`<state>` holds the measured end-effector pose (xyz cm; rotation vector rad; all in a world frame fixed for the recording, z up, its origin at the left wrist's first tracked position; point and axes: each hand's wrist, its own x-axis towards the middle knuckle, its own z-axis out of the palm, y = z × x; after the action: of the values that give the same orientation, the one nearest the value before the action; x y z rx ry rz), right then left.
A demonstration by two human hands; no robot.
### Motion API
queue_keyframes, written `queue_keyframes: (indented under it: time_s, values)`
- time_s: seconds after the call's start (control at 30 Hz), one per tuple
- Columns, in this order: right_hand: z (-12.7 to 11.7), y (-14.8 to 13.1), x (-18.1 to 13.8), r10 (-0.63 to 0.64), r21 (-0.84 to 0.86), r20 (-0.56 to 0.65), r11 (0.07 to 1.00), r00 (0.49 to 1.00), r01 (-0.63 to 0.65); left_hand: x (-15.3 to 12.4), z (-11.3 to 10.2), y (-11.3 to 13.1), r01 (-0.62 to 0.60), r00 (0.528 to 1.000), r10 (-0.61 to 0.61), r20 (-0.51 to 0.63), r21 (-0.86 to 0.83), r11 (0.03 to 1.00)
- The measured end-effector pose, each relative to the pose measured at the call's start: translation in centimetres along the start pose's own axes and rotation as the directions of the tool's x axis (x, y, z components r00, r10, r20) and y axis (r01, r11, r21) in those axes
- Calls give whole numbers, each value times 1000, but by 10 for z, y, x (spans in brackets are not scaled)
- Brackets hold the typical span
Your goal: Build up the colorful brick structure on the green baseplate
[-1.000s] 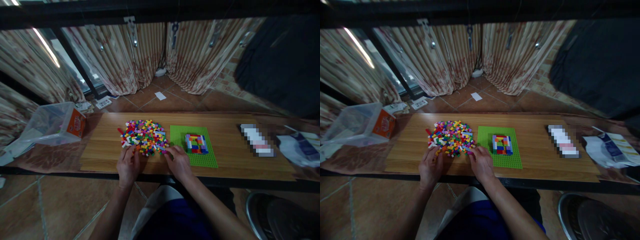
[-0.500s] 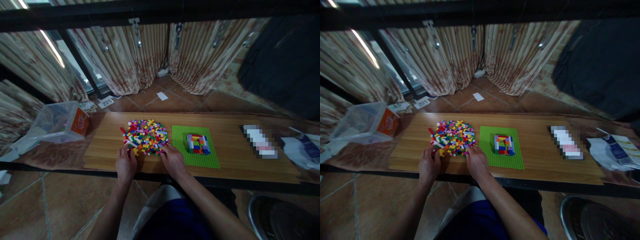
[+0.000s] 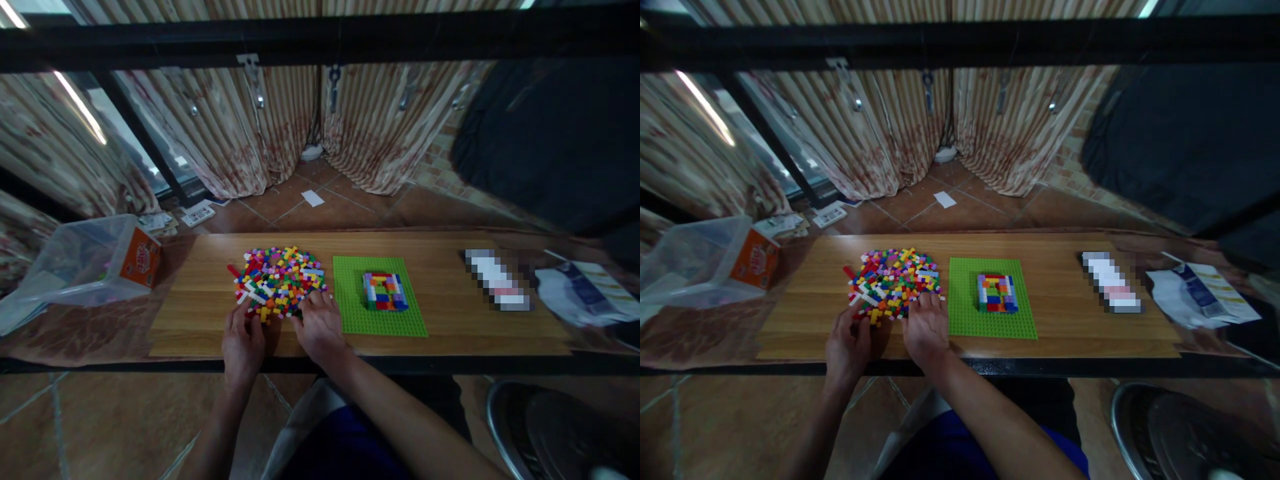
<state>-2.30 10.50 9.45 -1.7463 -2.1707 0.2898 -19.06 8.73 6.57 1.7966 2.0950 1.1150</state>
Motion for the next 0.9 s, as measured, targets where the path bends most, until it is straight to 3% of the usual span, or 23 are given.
queue_keyframes:
  time_s: [0.17, 0.3, 0.37, 0.47, 0.6, 0.7, 0.9]
  values:
    - [0, 1, 1, 22, 47, 13, 999, 1000, -23, 0, -2, 1, 21, 1000, -21, -1, -15, 1000]
    - [0, 6, -1, 8, 244, -70, 970, 998, 10, -3, -3, 2, 10, 998, -12, -58, -46, 999]
    - [-2, 10, -3, 30, 411, -104, 912, 994, 15, -4, -3, 3, -6, 996, 2, -87, -47, 999]
    - [-5, 20, -8, 112, 645, -43, 762, 993, -58, -1, -4, 3, 1, 995, -5, -96, -44, 999]
    - [-9, 32, -17, 168, 790, 3, 603, 986, -106, 18, -1, 3, -9, 996, 7, -85, -20, 1000]
    - [-11, 38, -22, 190, 819, 6, 562, 982, -114, 40, 5, 3, -56, 998, 57, -37, 29, 998]
    - [-10, 42, -29, 221, 847, 36, 511, 975, -147, 81, 17, 5, -196, 969, 169, 179, 147, 970]
